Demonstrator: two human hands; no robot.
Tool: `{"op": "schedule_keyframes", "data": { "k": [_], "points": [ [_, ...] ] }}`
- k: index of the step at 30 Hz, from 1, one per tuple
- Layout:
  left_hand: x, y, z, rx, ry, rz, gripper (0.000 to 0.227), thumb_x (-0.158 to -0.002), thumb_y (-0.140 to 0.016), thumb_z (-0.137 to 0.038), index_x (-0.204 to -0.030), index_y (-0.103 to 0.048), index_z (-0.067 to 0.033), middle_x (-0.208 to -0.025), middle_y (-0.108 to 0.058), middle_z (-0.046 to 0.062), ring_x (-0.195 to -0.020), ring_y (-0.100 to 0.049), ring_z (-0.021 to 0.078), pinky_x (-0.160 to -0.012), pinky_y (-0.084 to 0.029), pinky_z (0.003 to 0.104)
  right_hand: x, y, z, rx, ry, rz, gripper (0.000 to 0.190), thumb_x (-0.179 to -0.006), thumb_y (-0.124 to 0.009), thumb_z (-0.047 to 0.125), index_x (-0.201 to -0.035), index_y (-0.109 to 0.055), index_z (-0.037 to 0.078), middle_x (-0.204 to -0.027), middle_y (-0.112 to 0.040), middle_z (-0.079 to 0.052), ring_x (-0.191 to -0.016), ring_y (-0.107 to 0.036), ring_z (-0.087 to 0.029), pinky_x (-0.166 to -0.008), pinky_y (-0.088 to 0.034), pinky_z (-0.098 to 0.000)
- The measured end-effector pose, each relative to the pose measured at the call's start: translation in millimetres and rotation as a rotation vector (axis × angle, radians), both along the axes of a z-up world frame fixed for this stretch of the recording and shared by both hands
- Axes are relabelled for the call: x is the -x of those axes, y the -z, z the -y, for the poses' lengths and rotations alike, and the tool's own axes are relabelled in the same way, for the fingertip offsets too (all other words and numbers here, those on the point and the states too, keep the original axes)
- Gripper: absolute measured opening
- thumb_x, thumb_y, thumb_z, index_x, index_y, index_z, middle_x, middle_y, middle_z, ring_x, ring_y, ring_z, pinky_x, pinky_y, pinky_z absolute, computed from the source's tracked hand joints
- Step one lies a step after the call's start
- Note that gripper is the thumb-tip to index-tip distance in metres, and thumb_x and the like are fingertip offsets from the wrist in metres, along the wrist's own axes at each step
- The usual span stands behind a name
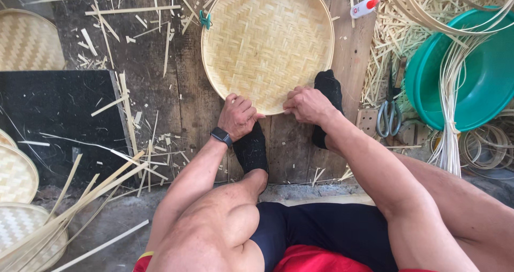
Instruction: The person attaches a circular wooden rim to a woven bamboo base using adhesive and secures the edges with thin strips of bamboo.
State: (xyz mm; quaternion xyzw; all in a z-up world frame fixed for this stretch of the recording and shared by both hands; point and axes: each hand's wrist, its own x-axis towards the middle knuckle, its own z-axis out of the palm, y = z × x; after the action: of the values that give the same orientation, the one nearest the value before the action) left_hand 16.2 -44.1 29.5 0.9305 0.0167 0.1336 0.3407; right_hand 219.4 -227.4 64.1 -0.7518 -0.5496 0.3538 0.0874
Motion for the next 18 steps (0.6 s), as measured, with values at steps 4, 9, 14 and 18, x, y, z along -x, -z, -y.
{"op": "schedule_keyframes", "data": {
  "k": [4, 9, 14, 18],
  "points": [
    [1.1, 4.9, 2.0, -0.014, -0.005, -0.019, 0.030, -0.092, -0.075, -0.032, -0.073, -0.064, -0.0118, -0.078, -0.053, 0.003, -0.086, -0.056, 0.0238, -0.093, -0.038, 0.044, 0.2, 0.5, -0.9, 0.019, -0.055, 0.029, 0.008, -0.081, -0.070, 0.018, -0.085, -0.076, 0.015, -0.094, -0.073, -0.003, -0.097, -0.067, -0.027, -0.081, -0.055, -0.0421],
    [-0.6, 4.1, 5.5, -0.056, -0.028, -0.038, 0.027, -0.091, -0.075, -0.028, -0.073, -0.065, -0.0119, -0.078, -0.054, 0.001, -0.086, -0.056, 0.0221, -0.093, -0.037, 0.044, -0.1, 3.1, -7.7, 0.053, -0.023, 0.028, 0.007, -0.080, -0.075, 0.019, -0.084, -0.079, 0.016, -0.092, -0.075, -0.005, -0.091, -0.070, -0.029, -0.080, -0.056, -0.0421],
    [-5.0, 1.4, 6.0, 0.031, -0.046, -0.118, 0.030, -0.089, -0.078, -0.031, -0.070, -0.065, -0.0106, -0.077, -0.055, 0.002, -0.085, -0.056, 0.0223, -0.091, -0.037, 0.042, -13.2, 2.5, -29.6, 0.301, 0.141, -0.111, 0.017, -0.069, -0.087, 0.022, -0.083, -0.081, 0.014, -0.082, -0.077, -0.008, -0.082, -0.073, -0.028, -0.077, -0.057, -0.0396],
    [-10.1, -1.3, 5.5, 0.056, -0.055, -0.207, 0.032, -0.083, -0.079, -0.032, -0.066, -0.065, -0.0095, -0.074, -0.057, 0.001, -0.084, -0.057, 0.0224, -0.089, -0.040, 0.041, -18.3, 0.1, -36.6, 0.338, 0.208, -0.119, 0.030, -0.058, -0.094, 0.022, -0.083, -0.080, 0.012, -0.080, -0.075, -0.009, -0.083, -0.073, -0.027, -0.078, -0.056, -0.0388]
  ]
}}
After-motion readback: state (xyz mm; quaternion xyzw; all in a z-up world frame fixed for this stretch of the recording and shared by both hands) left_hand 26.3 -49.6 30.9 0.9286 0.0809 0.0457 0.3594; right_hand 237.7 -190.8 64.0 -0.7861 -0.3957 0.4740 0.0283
